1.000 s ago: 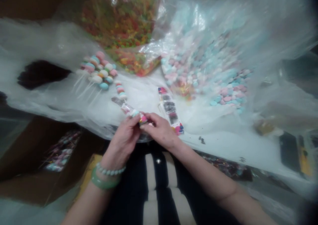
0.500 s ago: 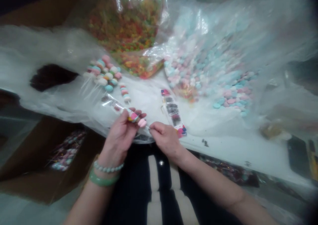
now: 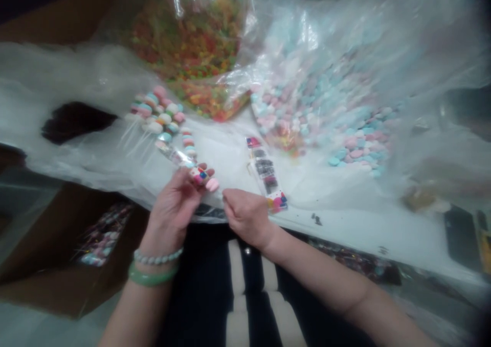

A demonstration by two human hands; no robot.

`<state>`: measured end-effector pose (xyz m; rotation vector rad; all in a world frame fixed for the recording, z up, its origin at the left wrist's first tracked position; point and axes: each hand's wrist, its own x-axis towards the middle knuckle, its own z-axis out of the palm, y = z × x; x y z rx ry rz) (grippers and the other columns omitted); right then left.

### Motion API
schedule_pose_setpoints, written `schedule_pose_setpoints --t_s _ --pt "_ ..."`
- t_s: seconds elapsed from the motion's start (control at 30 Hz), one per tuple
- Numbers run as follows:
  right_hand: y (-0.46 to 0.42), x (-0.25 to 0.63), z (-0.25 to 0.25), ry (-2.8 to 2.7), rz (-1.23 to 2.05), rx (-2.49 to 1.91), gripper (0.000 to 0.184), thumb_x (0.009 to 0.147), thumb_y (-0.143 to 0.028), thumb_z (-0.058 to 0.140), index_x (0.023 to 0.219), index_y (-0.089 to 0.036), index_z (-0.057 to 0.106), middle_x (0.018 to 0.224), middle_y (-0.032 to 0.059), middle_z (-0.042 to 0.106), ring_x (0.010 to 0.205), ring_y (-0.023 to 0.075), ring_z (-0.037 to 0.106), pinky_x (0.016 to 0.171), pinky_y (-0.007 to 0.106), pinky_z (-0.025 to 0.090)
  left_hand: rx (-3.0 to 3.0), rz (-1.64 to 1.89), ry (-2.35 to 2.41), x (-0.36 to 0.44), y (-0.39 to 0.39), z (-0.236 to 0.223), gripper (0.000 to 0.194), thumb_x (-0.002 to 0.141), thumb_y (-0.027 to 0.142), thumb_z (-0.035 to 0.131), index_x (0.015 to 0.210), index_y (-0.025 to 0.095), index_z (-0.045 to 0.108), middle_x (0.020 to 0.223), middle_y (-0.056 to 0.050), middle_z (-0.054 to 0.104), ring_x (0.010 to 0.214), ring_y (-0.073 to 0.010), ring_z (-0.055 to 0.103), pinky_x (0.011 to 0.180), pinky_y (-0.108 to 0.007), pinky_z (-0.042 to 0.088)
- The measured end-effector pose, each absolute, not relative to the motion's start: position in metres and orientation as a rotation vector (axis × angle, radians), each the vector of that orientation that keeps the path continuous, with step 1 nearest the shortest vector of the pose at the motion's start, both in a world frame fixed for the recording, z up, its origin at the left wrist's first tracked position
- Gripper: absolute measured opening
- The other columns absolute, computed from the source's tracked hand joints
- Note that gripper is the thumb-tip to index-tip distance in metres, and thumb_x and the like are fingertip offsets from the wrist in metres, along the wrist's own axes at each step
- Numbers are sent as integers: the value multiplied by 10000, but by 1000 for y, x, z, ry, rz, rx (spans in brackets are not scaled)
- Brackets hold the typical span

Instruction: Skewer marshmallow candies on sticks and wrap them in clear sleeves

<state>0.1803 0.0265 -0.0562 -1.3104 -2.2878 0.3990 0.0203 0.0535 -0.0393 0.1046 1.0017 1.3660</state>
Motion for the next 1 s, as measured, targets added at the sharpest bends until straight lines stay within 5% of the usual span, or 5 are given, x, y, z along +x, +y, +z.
schedule_pose_setpoints --t_s 0.23,0.4,0.57,0.8,1.0 --pt "24 176 -53 -2311 448 -1221 242 906 -157 400 833 -174 630 739 55 658 664 161 559 625 292 345 2 1384 1028 34 56 -39 191 881 274 625 757 129 634 755 -66 669 775 -200 676 809 -369 555" --pt "30 173 -49 -1658 1286 -1286 149 860 -251 489 830 -195 623 698 -8 600 651 127 548 616 245 390 2 1325 880 38 55 -44 294 860 408 638 746 137 626 730 -44 644 732 -176 652 824 -371 551" --pt "35 173 -51 -957 2052 -1215 177 754 -366 629 769 -192 598 483 -97 376 426 67 259 419 204 171 42 1312 790 32 51 -47 401 758 553 693 821 159 656 735 -30 643 749 -193 649 800 -395 560" --pt "29 169 -51 -1430 1472 -1276 134 822 -297 577 738 -207 629 713 -25 601 677 123 540 676 250 425 36 1264 713 47 45 -44 293 781 420 733 800 145 635 567 33 503 630 -119 582 734 -260 542" --pt "25 177 -55 -2050 739 -1404 228 909 -186 424 884 -194 650 797 36 695 732 153 606 689 261 399 40 1304 908 37 50 -43 258 779 339 744 915 142 647 880 -76 677 835 -199 660 792 -342 551"
